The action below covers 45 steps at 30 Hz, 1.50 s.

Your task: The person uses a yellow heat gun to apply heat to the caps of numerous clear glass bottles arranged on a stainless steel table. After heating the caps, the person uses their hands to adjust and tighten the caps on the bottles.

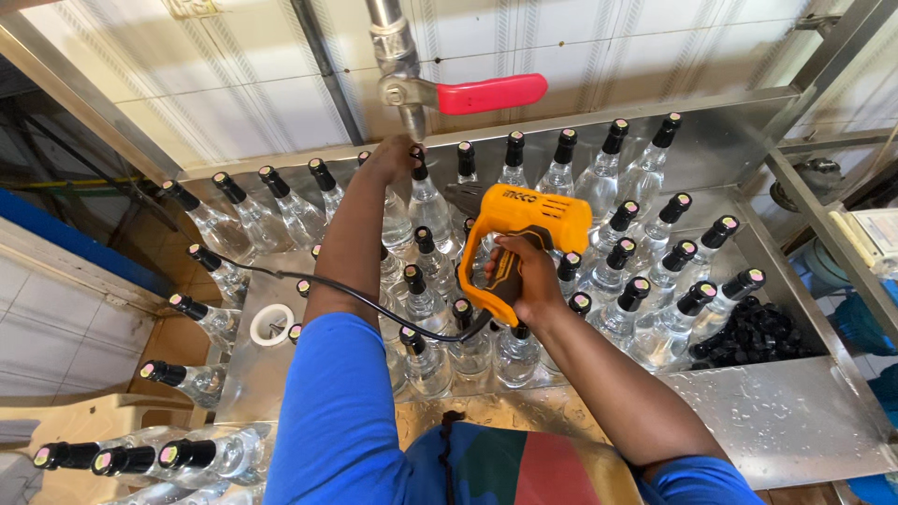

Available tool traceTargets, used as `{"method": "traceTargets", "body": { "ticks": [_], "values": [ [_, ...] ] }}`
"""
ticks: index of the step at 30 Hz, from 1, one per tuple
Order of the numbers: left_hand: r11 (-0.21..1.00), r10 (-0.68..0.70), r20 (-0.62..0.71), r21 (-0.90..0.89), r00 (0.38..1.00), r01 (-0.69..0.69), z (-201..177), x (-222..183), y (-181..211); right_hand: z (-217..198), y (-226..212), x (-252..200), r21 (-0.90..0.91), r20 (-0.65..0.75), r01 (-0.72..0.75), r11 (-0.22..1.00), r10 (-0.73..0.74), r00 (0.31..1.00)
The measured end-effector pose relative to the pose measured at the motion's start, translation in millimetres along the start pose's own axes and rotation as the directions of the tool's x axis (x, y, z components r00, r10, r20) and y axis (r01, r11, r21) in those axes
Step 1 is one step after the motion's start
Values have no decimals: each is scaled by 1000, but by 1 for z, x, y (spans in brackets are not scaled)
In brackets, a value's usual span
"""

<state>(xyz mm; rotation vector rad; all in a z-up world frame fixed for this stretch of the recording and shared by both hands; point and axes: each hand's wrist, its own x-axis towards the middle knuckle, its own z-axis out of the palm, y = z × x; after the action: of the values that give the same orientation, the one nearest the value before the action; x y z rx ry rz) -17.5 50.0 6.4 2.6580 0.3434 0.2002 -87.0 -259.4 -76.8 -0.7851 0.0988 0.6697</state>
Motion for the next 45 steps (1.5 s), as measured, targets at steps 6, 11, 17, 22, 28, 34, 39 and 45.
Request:
{"method": "traceTargets", "body": {
  "ticks": [6,11,17,22,28,34,39,45],
  "values": [
    [971,-145,-125,-210,982,117,-24,-14,-20,44,7,17,-30,73,73,997,-71,995],
    [828,-358,-291,-538,887,158,-25,-20,-25,55,0,16,16,85,179,984,-180,980],
    [725,-209,-727,-564,654,-395,-20,-37,-31,47,-3,-15,-31,41,181,983,-179,983],
    [934,292,-514,335,807,-124,16,-10,-12,13,5,-27,72,1,286,956,-287,958],
    [939,-313,-165,-202,935,278,44,11,4,-14,-33,-46,149,28,460,875,-469,883],
    [980,-169,-240,-140,956,138,50,-4,-8,-18,-20,-54,72,2,397,915,-398,917],
    [990,-115,-220,-107,969,93,52,-10,-10,-19,2,-41,80,20,291,953,-293,956],
    [952,-97,-78,-297,992,70,32,-15,-31,-3,7,-26,-92,13,178,980,-178,984]
  ]
}}
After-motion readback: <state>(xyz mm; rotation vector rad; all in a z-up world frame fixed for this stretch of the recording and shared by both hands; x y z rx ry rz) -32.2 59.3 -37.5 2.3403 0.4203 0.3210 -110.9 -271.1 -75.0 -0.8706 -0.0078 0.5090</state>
